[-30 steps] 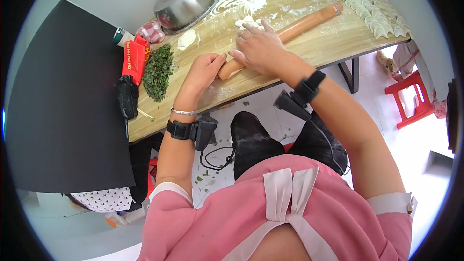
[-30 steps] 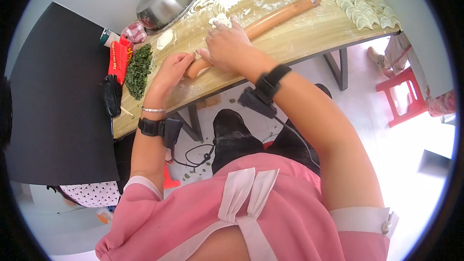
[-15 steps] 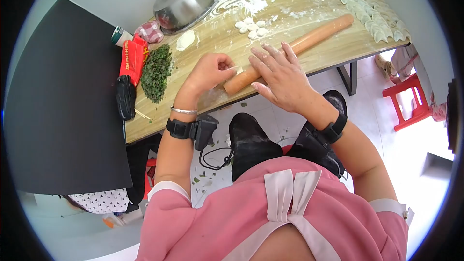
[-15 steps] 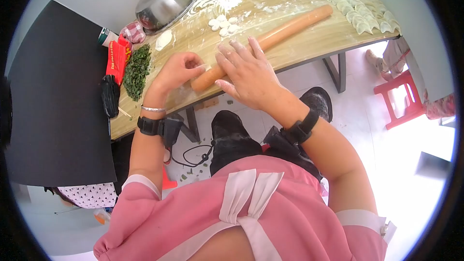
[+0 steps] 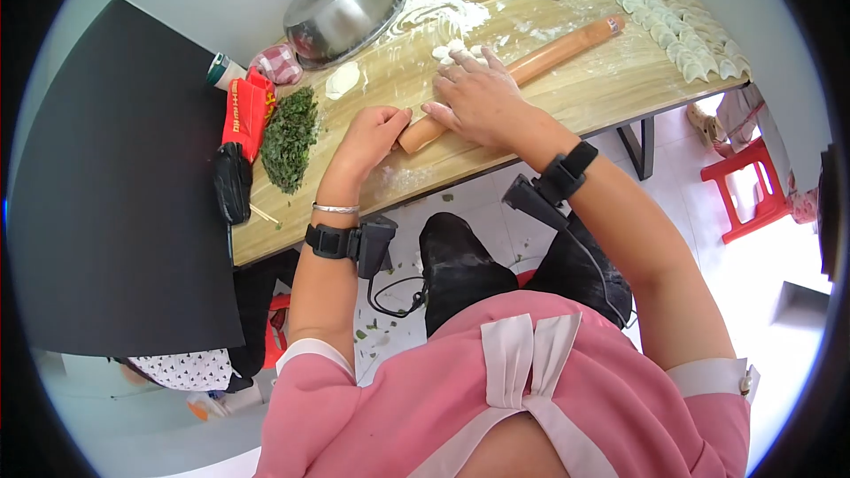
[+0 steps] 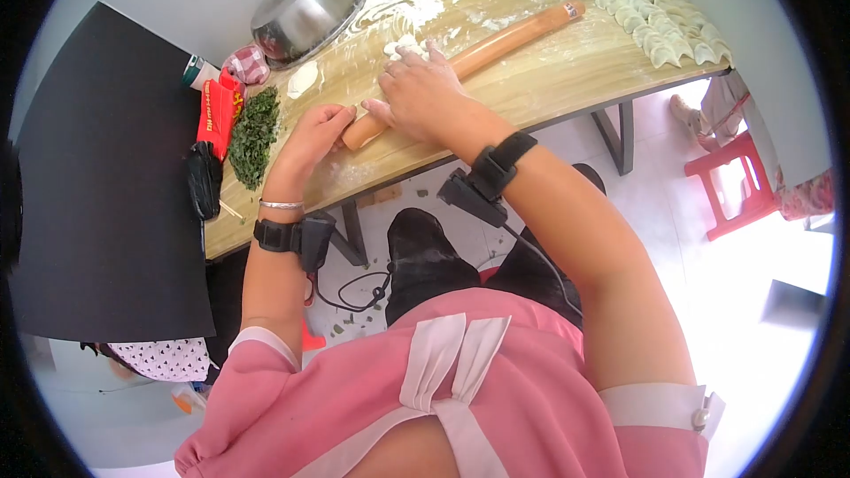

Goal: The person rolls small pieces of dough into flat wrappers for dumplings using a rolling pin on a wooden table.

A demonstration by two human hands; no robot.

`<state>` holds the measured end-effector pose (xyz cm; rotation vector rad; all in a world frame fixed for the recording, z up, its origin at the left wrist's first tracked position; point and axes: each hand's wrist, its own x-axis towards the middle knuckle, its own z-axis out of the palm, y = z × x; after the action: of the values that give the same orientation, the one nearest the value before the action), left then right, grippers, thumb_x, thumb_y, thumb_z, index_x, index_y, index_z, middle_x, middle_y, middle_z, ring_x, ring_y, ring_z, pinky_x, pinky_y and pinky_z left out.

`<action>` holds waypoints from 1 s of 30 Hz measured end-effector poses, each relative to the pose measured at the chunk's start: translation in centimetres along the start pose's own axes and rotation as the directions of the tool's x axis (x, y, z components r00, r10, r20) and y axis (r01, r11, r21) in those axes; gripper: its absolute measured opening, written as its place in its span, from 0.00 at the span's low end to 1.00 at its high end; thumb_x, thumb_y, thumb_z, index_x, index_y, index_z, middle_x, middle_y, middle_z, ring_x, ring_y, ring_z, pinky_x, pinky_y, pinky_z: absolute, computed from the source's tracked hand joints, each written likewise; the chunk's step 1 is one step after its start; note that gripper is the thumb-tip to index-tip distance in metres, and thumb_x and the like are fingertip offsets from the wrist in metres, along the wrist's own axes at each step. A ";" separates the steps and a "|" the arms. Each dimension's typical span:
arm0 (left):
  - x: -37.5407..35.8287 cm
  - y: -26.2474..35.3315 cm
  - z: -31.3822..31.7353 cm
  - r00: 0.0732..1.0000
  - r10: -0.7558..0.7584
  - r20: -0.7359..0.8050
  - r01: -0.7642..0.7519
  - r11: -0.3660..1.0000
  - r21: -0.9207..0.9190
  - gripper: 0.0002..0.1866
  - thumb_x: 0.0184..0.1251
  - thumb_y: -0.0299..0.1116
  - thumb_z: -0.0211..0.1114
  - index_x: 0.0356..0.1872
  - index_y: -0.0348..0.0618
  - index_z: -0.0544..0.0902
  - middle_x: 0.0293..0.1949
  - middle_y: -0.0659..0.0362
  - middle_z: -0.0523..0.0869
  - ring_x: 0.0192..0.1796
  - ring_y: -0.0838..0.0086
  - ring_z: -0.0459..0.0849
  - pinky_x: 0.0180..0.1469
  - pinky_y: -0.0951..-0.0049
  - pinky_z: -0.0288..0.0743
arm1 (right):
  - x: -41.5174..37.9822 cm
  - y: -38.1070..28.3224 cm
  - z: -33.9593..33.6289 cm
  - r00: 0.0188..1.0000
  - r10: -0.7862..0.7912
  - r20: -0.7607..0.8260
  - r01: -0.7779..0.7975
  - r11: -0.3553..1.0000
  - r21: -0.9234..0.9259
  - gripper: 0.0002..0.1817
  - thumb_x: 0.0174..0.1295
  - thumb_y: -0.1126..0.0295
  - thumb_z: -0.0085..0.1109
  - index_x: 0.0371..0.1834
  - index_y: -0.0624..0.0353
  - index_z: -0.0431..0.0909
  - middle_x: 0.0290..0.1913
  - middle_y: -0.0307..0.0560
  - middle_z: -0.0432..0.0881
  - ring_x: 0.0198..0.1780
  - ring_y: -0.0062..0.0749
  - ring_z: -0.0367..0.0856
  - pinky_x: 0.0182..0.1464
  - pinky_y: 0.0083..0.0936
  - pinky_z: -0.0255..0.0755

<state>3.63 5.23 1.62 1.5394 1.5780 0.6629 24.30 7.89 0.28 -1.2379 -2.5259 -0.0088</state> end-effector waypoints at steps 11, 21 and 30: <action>0.2 0.1 0.8 0.978 0.191 0.084 -0.202 0.967 0.154 0.11 0.61 0.35 0.68 0.33 0.34 0.83 0.24 0.64 0.81 0.25 0.83 0.74 0.25 0.78 0.67 | -7.7 -0.7 0.2 0.969 -0.079 -0.234 0.084 0.996 0.013 0.31 0.69 0.47 0.45 0.67 0.57 0.67 0.68 0.51 0.69 0.74 0.49 0.58 0.75 0.53 0.42; -1.2 -0.2 0.4 0.997 0.044 -0.061 -0.039 0.996 0.077 0.15 0.64 0.38 0.67 0.33 0.31 0.84 0.25 0.63 0.82 0.26 0.83 0.73 0.29 0.76 0.67 | -5.1 -0.2 0.6 0.976 -0.086 -0.198 0.087 0.996 -0.003 0.30 0.70 0.46 0.43 0.64 0.59 0.70 0.66 0.52 0.72 0.72 0.47 0.62 0.74 0.52 0.46; 2.0 0.8 -0.1 0.994 0.060 0.088 -0.068 0.994 0.086 0.14 0.61 0.37 0.68 0.33 0.33 0.84 0.23 0.65 0.79 0.26 0.83 0.72 0.25 0.78 0.65 | -2.2 0.4 1.5 0.966 -0.113 -0.232 0.116 0.993 0.002 0.30 0.70 0.46 0.41 0.60 0.60 0.73 0.61 0.52 0.75 0.69 0.48 0.65 0.73 0.51 0.52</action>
<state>4.12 7.28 1.92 1.6680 1.5178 0.5612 25.41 6.72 -1.84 -1.0186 -2.3852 -0.1510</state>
